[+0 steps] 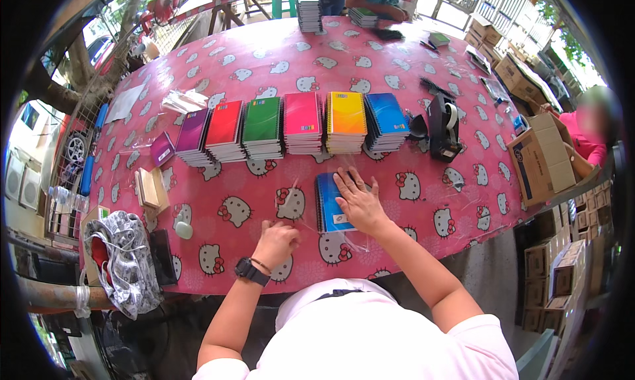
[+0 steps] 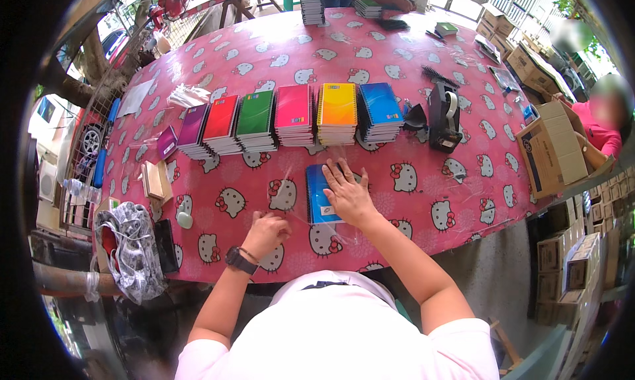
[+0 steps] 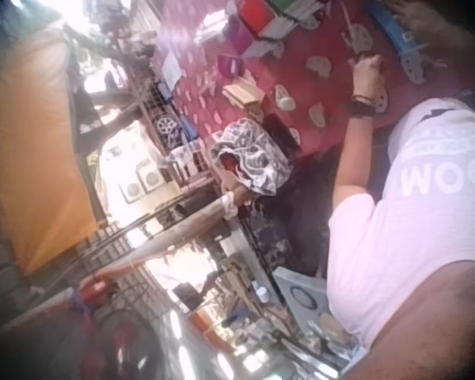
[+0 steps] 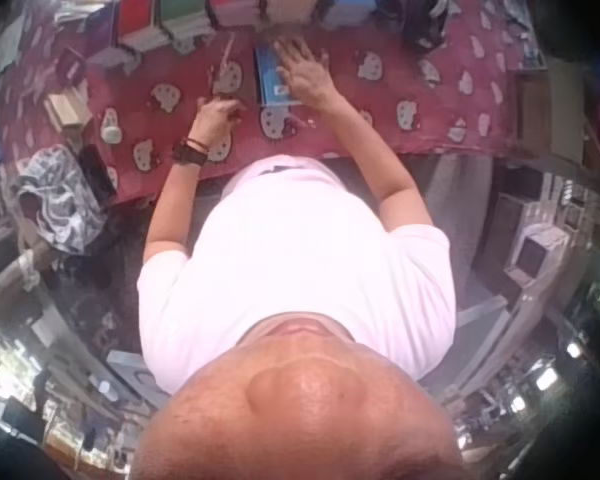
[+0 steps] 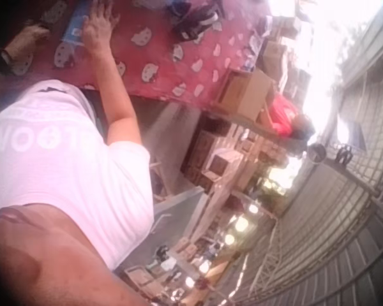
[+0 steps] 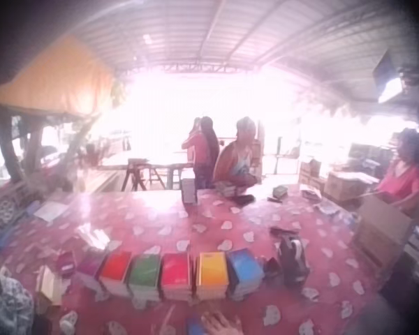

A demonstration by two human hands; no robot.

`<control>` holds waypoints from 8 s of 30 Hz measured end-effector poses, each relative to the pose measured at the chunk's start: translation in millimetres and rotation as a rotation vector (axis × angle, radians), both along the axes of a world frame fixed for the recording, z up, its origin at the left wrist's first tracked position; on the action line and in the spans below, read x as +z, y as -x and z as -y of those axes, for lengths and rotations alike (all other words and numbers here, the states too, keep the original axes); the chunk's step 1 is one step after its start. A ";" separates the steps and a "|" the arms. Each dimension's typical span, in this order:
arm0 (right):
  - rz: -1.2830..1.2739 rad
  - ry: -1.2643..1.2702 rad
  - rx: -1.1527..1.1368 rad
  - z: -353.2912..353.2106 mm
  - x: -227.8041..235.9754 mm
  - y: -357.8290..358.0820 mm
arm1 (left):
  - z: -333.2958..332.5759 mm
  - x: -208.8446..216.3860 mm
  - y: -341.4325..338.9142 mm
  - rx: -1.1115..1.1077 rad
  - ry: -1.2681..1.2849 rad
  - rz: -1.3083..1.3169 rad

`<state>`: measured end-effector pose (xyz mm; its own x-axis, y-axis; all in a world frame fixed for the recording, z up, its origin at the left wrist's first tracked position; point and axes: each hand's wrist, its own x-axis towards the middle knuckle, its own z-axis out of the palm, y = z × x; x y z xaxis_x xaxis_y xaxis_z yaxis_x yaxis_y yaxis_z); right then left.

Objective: The person repeatedly picks up small notebooks from stacks on a table, places them into clear plastic sleeves, and seals the sleeves with tape. The person then sets the packaged notebooks aside and repeats the process with additional notebooks.

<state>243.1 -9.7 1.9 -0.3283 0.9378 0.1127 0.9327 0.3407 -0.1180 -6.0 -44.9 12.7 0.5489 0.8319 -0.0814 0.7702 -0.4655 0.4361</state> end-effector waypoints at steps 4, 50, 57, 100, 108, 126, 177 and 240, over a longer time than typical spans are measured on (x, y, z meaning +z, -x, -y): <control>0.012 -0.020 0.005 -1.9 -0.2 -1.1 | -2.7 -0.9 -20.9 0.071 -0.323 0.277; -0.761 0.329 -0.488 -10.3 4.0 -4.8 | -41.5 -65.5 -97.4 0.557 0.435 1.355; -0.643 0.289 -0.546 -7.8 7.7 -5.1 | -40.5 -55.3 -108.4 0.516 0.273 1.049; -0.630 0.420 -0.117 -43.4 27.2 18.6 | -6.8 41.0 -97.3 0.470 -0.132 0.732; -0.618 0.419 -0.158 -48.6 24.0 13.1 | 10.6 20.0 -57.0 0.352 0.018 0.218; -0.428 0.242 -0.120 -43.9 9.6 22.5 | 32.4 15.3 -58.7 0.402 -0.074 0.337; -0.344 0.088 0.048 -5.2 33.4 -42.8 | -43.4 -37.7 -77.6 0.019 -0.069 0.548; -0.738 -0.132 0.393 50.3 50.5 -112.8 | -66.1 -8.7 -100.9 0.053 -0.053 0.366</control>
<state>355.9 -60.0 52.4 -0.4268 0.7351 0.5269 0.4434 0.6778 -0.5865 94.9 21.2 4.1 0.4902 0.8575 0.1562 0.5913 -0.4589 0.6631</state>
